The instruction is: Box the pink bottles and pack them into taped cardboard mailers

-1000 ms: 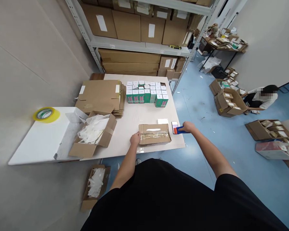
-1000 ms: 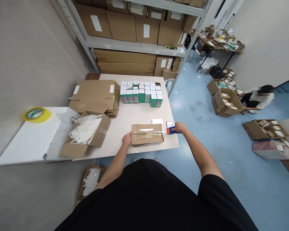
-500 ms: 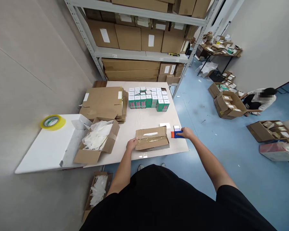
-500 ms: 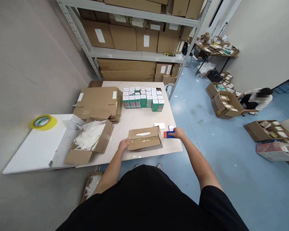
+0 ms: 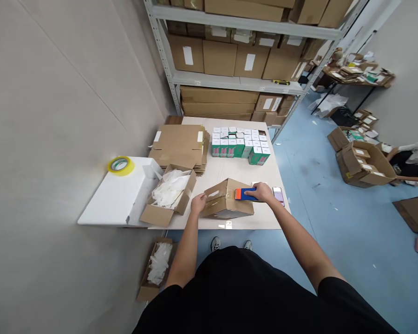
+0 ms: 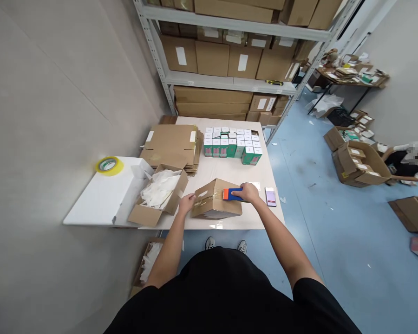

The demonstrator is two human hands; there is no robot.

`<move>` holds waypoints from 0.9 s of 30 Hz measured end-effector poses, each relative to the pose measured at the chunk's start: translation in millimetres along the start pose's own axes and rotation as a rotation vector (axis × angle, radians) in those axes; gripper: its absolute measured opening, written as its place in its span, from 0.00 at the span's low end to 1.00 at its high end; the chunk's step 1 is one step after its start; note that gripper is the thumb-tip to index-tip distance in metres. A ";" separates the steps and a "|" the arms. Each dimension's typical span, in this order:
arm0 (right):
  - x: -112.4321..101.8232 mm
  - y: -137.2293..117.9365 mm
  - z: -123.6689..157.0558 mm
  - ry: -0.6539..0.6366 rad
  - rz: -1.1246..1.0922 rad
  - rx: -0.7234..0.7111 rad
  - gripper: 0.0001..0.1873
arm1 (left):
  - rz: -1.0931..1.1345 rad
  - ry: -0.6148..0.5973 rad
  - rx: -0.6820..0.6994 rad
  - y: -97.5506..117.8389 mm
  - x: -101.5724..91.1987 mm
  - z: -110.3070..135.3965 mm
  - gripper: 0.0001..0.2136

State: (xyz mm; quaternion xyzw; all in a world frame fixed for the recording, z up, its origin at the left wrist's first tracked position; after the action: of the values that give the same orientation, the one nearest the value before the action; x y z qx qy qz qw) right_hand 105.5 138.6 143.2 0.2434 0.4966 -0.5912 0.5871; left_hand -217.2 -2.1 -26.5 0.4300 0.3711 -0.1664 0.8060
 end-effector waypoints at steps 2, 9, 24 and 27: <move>8.5 -38.4 1.7 -0.032 0.008 -0.031 0.24 | 0.063 0.009 0.120 19.4 -13.6 8.4 0.23; 43.3 -140.8 4.7 -0.080 0.080 -0.070 0.27 | 0.058 -0.045 0.056 31.6 -39.5 17.9 0.26; 19.3 -78.4 8.9 -0.035 0.022 0.052 0.26 | 0.086 -0.071 0.140 92.0 3.8 11.3 0.17; 8.0 -50.5 12.5 -0.010 -0.006 0.070 0.25 | 0.011 -0.082 0.159 119.9 12.7 16.0 0.18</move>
State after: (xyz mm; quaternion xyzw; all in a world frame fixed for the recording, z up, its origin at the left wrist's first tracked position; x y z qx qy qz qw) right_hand 60.4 114.9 156.3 0.2594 0.4735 -0.6110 0.5789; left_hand -131.0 54.4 38.0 0.4877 0.3208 -0.2084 0.7848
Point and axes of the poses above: each hand's wrist, its own z-axis away from the middle knuckle, its own x-axis out of the palm, y = z × x, the point moved 6 cm from there along -z, towards the middle knuckle, and after that the axes turned 5 degrees about -z, right-handed, at the moved point
